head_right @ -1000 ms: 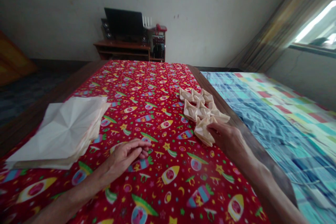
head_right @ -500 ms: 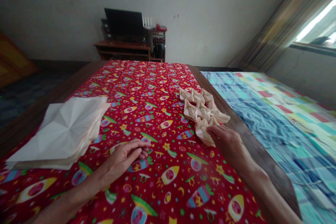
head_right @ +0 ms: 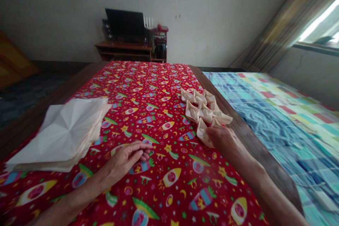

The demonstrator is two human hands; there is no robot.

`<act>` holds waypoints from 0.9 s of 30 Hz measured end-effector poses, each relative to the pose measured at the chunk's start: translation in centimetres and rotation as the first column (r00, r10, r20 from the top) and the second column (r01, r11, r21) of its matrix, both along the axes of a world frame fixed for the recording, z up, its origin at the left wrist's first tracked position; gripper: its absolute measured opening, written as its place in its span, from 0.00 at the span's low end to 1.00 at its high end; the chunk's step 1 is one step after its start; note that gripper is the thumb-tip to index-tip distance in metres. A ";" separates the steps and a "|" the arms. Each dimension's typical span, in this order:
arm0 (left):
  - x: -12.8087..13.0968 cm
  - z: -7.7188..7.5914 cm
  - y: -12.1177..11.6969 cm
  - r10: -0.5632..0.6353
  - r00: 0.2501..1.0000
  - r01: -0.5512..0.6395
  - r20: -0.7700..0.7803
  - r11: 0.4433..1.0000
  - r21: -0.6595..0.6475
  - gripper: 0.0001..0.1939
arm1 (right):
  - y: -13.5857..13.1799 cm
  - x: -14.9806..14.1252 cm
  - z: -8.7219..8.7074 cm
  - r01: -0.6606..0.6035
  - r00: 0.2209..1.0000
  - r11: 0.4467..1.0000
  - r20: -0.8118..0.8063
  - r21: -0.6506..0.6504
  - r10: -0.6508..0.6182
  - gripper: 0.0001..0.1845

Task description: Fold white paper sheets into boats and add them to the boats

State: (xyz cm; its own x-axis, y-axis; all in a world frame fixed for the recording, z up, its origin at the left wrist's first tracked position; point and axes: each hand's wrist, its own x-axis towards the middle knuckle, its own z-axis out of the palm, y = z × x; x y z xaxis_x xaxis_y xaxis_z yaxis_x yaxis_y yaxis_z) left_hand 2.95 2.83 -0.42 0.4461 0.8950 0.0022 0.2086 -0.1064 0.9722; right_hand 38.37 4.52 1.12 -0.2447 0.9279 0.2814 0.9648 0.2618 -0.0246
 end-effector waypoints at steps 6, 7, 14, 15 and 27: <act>-0.1 -0.5 0.0 0.002 1.000 -0.002 -0.017 1.000 -0.007 0.16 | -0.1 -0.2 0.3 0.012 0.999 0.999 0.041 -0.038 -0.010 0.15; -0.1 -0.6 0.0 0.003 1.000 -0.003 -0.022 1.000 -0.008 0.16 | -0.3 -0.4 0.4 0.015 0.999 1.000 0.038 -0.019 -0.015 0.15; -0.1 -0.8 -0.1 0.004 1.000 -0.004 -0.025 1.000 0.004 0.16 | -0.4 -0.5 -0.1 -0.017 0.997 0.999 0.077 0.029 0.015 0.14; -0.1 -0.8 -0.1 0.002 1.000 -0.001 -0.027 1.000 0.005 0.16 | -0.3 -0.5 -0.3 -0.005 0.997 0.999 0.082 0.036 0.002 0.14; -0.2 -1.0 0.0 -0.020 0.999 0.021 -0.030 0.999 0.024 0.16 | -0.5 -1.6 1.2 0.050 0.991 0.998 0.119 0.050 -0.055 0.15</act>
